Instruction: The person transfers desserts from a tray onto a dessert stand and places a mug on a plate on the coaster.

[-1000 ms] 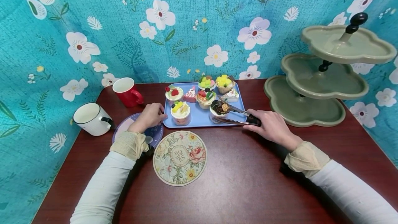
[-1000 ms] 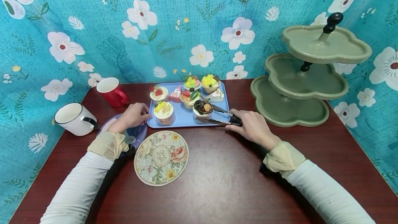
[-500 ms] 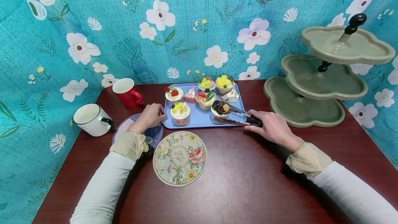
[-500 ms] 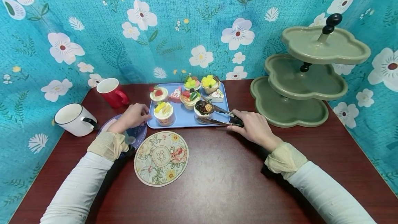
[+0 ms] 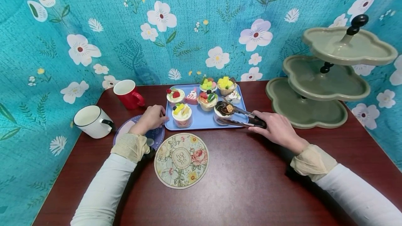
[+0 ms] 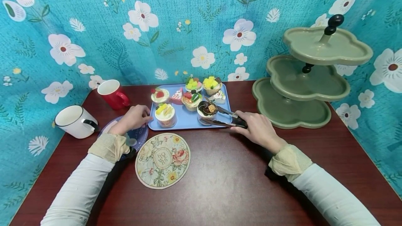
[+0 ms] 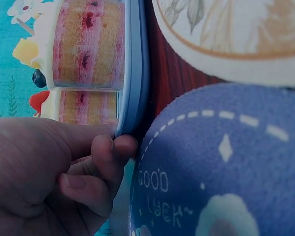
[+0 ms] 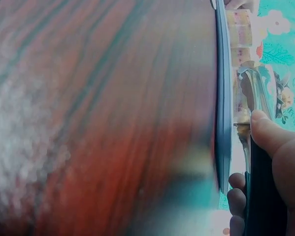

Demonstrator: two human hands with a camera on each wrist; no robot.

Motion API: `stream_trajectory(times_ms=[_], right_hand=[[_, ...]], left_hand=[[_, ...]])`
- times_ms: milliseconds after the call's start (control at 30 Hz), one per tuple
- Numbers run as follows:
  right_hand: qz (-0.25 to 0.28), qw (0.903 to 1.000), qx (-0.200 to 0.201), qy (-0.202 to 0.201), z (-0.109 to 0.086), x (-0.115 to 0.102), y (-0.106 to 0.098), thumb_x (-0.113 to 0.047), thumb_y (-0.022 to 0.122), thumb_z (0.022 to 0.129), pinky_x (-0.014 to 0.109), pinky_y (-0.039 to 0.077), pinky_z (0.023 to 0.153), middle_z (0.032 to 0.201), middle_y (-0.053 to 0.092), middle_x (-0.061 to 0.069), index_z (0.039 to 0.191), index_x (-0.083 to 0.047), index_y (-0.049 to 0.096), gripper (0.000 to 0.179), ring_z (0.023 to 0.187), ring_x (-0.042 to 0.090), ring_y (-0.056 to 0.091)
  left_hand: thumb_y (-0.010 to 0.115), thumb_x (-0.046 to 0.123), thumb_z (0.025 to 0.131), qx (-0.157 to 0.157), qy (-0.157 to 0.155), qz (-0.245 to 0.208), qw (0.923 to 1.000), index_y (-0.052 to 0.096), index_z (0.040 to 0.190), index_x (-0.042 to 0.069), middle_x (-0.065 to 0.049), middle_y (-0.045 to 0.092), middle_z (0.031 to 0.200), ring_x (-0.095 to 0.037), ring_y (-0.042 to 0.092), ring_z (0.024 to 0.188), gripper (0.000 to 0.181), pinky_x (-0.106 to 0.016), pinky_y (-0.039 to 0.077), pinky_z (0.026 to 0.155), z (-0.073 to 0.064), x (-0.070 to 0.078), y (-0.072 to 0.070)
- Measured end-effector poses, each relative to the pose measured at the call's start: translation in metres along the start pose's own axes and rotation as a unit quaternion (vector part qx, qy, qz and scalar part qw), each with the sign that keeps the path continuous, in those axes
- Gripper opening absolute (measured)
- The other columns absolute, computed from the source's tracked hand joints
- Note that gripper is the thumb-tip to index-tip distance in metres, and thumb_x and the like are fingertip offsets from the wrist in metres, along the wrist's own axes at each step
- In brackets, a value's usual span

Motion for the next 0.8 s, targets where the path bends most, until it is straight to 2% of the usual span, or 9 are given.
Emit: stream_trajectory(times_ms=[800], right_hand=[[-0.007,0.9998,0.007,0.016,-0.0044,0.0062,-0.0092,-0.048,0.075,0.082,0.049,0.050,0.063,0.110,0.073,0.009,0.126,-0.017,0.064,0.055,0.083,0.029,0.069]], left_hand=[[0.064,0.016,0.096,-0.002,0.007,-0.003,1.0000,0.060,0.110,-0.002,-0.014,0.069,0.083,-0.014,0.067,0.063,0.023,-0.023,0.054,0.059,0.0001,0.0016,-0.0008]])
Point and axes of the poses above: each hand's wrist, its own z-axis towards the middle knuckle, its own y-axis out of the palm, x = y × z, the point moved 9 cm from there along z, towards the middle knuckle
